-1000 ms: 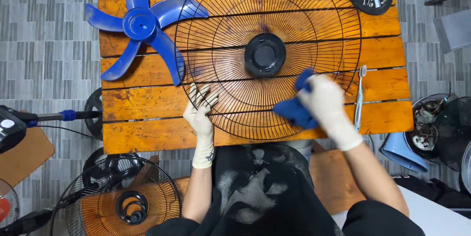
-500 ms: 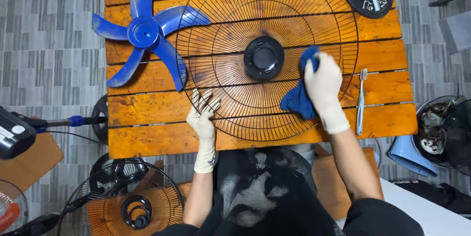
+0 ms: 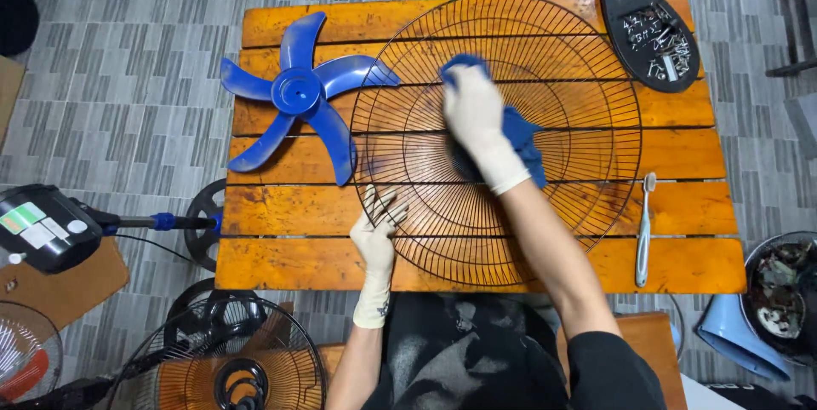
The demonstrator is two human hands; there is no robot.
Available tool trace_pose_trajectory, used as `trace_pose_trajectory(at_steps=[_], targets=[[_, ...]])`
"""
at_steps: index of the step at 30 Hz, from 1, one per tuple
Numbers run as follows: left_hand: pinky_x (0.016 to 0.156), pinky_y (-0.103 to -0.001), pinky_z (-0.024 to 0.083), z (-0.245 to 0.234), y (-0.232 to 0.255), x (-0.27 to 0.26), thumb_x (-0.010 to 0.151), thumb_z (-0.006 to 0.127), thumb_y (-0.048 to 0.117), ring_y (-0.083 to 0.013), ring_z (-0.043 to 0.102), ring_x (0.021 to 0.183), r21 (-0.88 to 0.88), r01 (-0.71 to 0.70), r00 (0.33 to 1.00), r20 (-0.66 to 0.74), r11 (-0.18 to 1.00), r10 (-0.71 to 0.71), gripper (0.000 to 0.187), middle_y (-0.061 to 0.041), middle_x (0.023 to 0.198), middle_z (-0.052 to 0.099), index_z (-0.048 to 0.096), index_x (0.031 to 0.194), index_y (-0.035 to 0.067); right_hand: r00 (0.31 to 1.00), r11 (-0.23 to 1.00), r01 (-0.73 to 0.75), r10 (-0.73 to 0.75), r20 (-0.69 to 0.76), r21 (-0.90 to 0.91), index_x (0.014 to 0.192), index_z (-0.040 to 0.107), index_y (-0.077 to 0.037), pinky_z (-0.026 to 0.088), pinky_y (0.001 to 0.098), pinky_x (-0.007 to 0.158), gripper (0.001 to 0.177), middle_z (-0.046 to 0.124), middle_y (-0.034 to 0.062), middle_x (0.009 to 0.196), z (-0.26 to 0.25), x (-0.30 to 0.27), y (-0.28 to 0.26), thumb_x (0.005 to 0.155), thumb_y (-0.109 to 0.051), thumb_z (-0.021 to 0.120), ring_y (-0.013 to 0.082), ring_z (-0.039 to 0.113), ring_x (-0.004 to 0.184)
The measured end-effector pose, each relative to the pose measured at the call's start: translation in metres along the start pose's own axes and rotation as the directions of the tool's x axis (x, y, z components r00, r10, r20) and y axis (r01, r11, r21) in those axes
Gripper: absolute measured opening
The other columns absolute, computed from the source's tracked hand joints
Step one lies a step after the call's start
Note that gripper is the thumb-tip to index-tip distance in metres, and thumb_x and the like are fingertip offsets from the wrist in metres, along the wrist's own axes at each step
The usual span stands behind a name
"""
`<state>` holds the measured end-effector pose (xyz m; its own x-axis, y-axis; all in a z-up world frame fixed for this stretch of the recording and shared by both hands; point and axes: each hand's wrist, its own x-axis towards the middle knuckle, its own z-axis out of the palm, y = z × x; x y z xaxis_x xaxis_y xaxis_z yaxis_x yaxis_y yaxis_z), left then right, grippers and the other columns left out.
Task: Cleaning a metal fan grill with a cloth and a toothbrush
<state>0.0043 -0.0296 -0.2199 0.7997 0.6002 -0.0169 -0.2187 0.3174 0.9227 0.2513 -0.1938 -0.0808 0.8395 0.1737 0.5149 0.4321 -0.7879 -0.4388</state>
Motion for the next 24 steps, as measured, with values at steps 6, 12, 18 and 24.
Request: trace_pose_trajectory(at_steps=[6, 12, 18, 24], targets=[[0.078, -0.047, 0.064, 0.009, 0.016, 0.001, 0.053, 0.047, -0.016, -0.0321, 0.07, 0.098, 0.042, -0.004, 0.999, -0.046, 0.999, 0.006, 0.079, -0.027, 0.117, 0.071, 0.065, 0.13, -0.01, 0.874, 0.975, 0.22, -0.209, 0.439, 0.027, 0.111, 0.063, -0.017, 0.058, 0.0401, 0.069, 0.025, 0.063, 0.0042, 0.098, -0.013, -0.096, -0.085, 0.087, -0.024, 0.066, 0.0269, 0.071, 0.088], [0.077, -0.044, 0.065, 0.018, 0.02, 0.001, 0.057, 0.049, -0.019, -0.0343, 0.072, 0.098, -0.026, -0.01, 0.999, -0.038, 1.0, 0.009, 0.077, -0.028, 0.118, 0.071, 0.061, 0.133, -0.011, 0.967, 0.965, 0.18, -0.138, 0.214, -0.19, 0.113, 0.066, -0.027, 0.06, 0.0384, 0.064, 0.027, 0.062, -0.001, 0.096, -0.063, -0.082, -0.018, 0.086, -0.026, 0.069, 0.0225, 0.072, 0.082], [0.079, -0.045, 0.066, 0.004, 0.012, -0.004, 0.058, 0.048, -0.02, -0.0343, 0.072, 0.098, -0.065, 0.001, 0.998, -0.067, 0.998, -0.005, 0.077, -0.028, 0.117, 0.07, 0.06, 0.133, -0.011, 0.979, 0.906, -0.146, 0.191, 0.076, -0.397, 0.117, 0.067, -0.024, 0.061, 0.0413, 0.067, 0.028, 0.062, 0.0038, 0.096, -0.108, -0.089, 0.094, 0.09, -0.031, 0.073, 0.0283, 0.072, 0.08], [0.077, -0.047, 0.065, 0.01, 0.016, -0.006, 0.058, 0.046, -0.02, -0.0356, 0.07, 0.099, -0.054, -0.004, 0.998, -0.064, 0.999, 0.001, 0.079, -0.029, 0.118, 0.07, 0.059, 0.135, -0.011, 0.867, 0.9, -0.25, 0.373, 0.331, -0.358, 0.108, 0.068, -0.015, 0.059, 0.0521, 0.071, 0.027, 0.072, 0.0127, 0.089, -0.116, -0.162, 0.059, 0.093, -0.038, 0.066, 0.0376, 0.075, 0.081]])
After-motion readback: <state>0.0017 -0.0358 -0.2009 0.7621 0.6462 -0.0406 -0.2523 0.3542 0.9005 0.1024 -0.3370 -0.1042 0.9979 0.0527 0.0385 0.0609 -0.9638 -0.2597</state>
